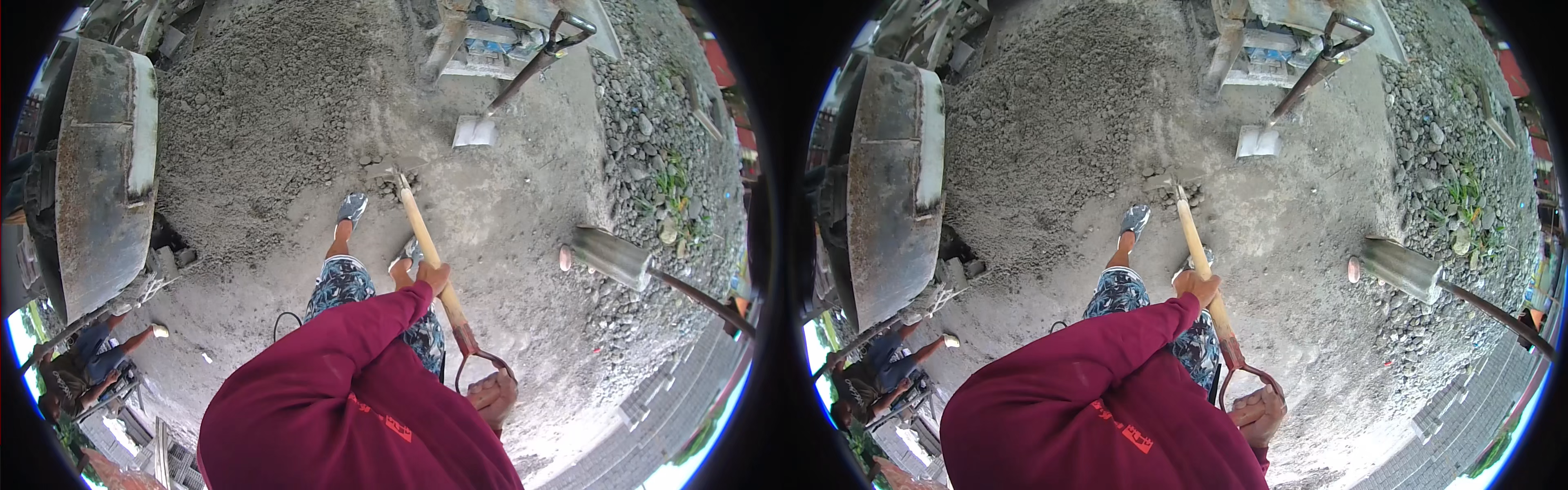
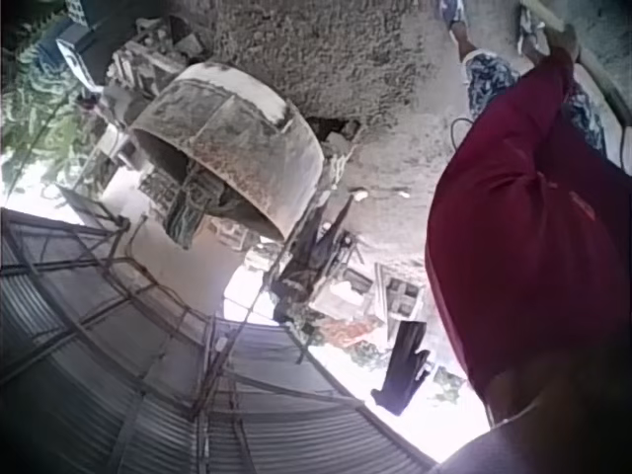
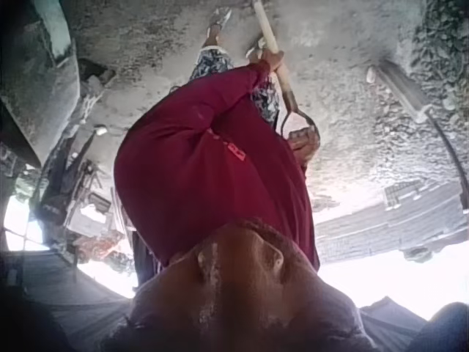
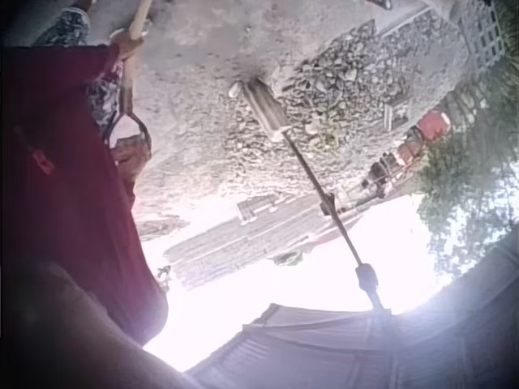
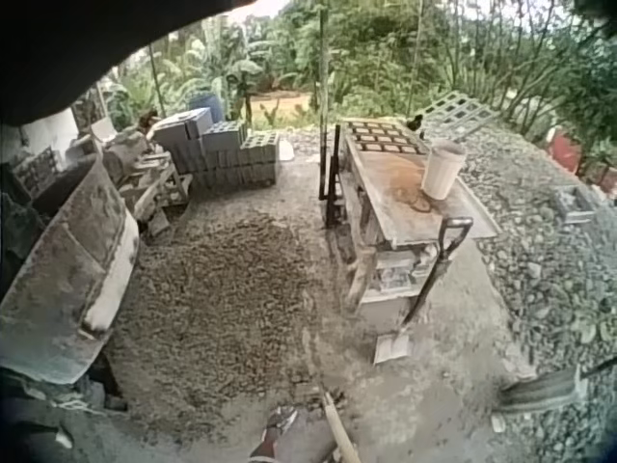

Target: The person mixes concrete by hand using a shovel, scooping gravel from a pile into the mixture and stirring the wet cement on the ground.

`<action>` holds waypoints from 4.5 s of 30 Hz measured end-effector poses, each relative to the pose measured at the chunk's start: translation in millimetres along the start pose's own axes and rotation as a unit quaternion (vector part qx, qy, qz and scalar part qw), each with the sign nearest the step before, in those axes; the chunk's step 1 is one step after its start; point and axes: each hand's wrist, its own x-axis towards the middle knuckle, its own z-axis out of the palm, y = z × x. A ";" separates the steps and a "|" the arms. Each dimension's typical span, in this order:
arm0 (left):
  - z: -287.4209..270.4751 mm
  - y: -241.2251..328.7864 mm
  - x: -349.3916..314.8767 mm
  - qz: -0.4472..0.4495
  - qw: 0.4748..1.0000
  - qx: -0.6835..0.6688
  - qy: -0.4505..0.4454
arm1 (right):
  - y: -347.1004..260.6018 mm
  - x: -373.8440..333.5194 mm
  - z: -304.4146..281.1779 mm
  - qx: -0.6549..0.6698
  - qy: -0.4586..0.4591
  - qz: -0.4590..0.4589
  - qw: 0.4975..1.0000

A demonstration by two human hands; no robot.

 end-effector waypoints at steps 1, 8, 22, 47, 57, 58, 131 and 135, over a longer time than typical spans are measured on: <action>-3.2 -3.0 7.6 0.003 1.000 0.005 0.002 | 7.7 3.2 15.1 0.003 0.005 -0.016 1.000; -122.5 46.0 131.8 0.052 0.982 -0.170 0.070 | 61.0 65.3 134.8 -0.008 -0.111 0.052 0.992; -40.7 41.3 -46.5 -0.002 0.997 -0.033 0.064 | 3.8 -33.8 52.6 -0.142 -0.001 -0.084 0.986; -17.9 -85.5 -77.9 -0.071 0.993 -0.096 -0.025 | 35.9 -101.9 3.4 -0.240 0.023 -0.183 0.953; -61.0 -4.2 -19.6 -0.053 0.989 0.106 -0.090 | 130.6 -92.8 61.0 -0.028 0.110 -0.047 0.992; -66.4 -2.8 -10.2 -0.049 0.989 0.103 -0.091 | 140.1 -89.3 70.7 0.017 0.118 -0.016 0.993; -141.5 -104.4 112.0 -0.063 0.818 -0.478 0.312 | 139.0 297.4 -69.9 -0.193 -0.019 -0.029 0.981; -194.5 -79.8 52.5 0.032 0.805 -0.477 0.351 | 129.7 265.7 -48.8 -0.143 -0.087 -0.019 0.986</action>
